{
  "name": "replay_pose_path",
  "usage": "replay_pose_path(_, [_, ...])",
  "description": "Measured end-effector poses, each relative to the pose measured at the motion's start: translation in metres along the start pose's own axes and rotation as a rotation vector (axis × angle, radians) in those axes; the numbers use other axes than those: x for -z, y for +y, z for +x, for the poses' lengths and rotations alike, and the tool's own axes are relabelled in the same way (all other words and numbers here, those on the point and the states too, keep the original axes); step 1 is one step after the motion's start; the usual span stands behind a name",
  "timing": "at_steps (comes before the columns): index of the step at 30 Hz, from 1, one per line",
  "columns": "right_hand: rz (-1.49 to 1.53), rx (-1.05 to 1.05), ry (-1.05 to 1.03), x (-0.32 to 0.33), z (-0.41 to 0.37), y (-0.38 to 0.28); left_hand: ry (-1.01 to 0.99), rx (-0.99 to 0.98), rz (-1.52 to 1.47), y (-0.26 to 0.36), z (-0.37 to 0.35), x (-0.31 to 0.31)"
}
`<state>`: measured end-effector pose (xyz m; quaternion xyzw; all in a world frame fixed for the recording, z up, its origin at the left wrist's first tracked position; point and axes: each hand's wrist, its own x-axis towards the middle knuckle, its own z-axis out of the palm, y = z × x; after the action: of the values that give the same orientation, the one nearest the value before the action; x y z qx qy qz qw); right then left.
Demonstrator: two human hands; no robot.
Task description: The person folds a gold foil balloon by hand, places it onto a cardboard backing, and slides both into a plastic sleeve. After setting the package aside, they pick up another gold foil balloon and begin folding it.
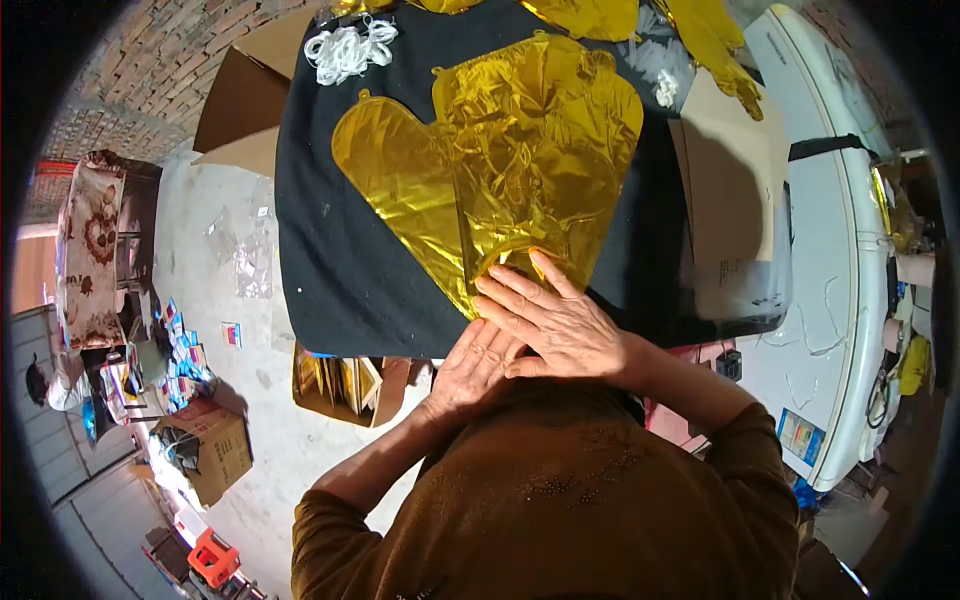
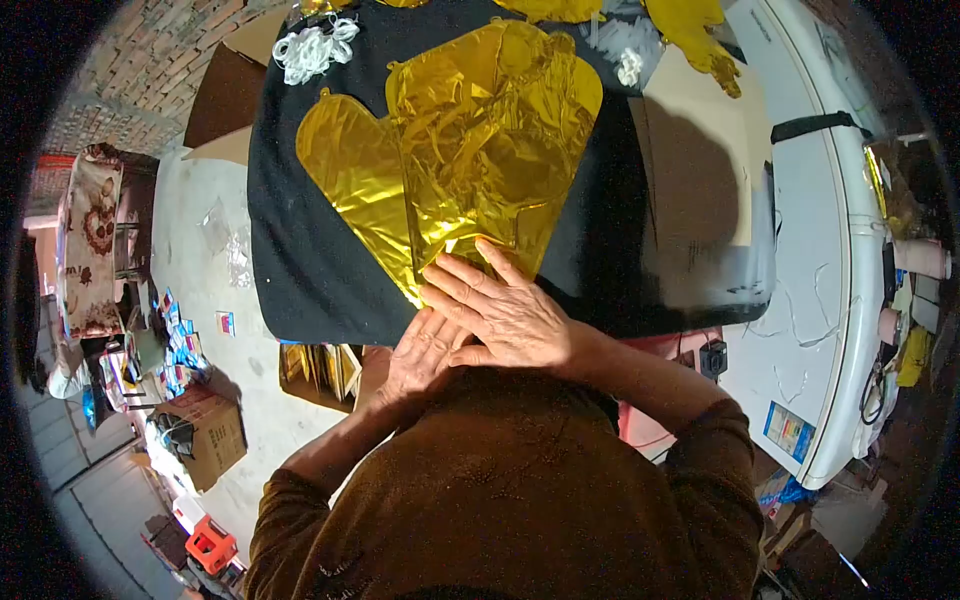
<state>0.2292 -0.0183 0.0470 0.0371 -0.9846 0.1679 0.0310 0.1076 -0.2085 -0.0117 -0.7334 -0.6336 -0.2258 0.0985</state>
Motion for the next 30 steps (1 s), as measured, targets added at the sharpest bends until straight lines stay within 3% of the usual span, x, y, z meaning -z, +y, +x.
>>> replay_pose_path(3, [-0.076, 0.008, -0.184, 0.013, 0.016, 0.022, -0.018, 0.003, 0.071, 0.002, 0.001, 0.002])
replay_pose_path(10, [-0.352, 0.011, -0.148, 0.034, 0.071, 0.106, 0.049, 0.046, 0.050, 0.005, 0.008, 0.002])
replay_pose_path(18, [-0.371, -0.253, -0.122, 0.048, 0.152, 0.216, -0.020, 0.040, 0.063, 0.003, 0.010, 0.010])
replay_pose_path(20, [-0.376, -0.301, -0.140, 0.056, 0.161, 0.227, -0.024, 0.037, 0.048, 0.003, 0.011, 0.013])
replay_pose_path(23, [-0.645, -0.453, -0.166, 0.073, 0.172, 0.212, -0.003, 0.039, 0.058, 0.005, 0.010, 0.009])
replay_pose_path(24, [-0.803, -0.380, -0.213, 0.073, 0.172, 0.192, 0.005, 0.040, 0.062, 0.005, 0.009, 0.006])
replay_pose_path(26, [-0.602, -0.139, -0.264, 0.083, 0.173, 0.131, -0.022, 0.061, 0.003, 0.005, 0.010, 0.011])
replay_pose_path(27, [-0.485, 0.056, -0.134, 0.042, 0.166, 0.141, -0.037, 0.067, -0.027, 0.004, 0.010, 0.013])
replay_pose_path(28, [-0.328, 0.090, -0.190, 0.033, 0.162, 0.128, -0.025, 0.067, -0.008, 0.004, 0.010, 0.012])
replay_pose_path(29, [-0.218, 0.167, -0.118, 0.026, 0.160, 0.130, -0.012, 0.062, 0.009, 0.005, 0.008, 0.008])
replay_pose_path(30, [-0.218, 0.082, -0.130, 0.026, 0.163, 0.143, 0.002, 0.053, 0.025, 0.005, 0.007, 0.003])
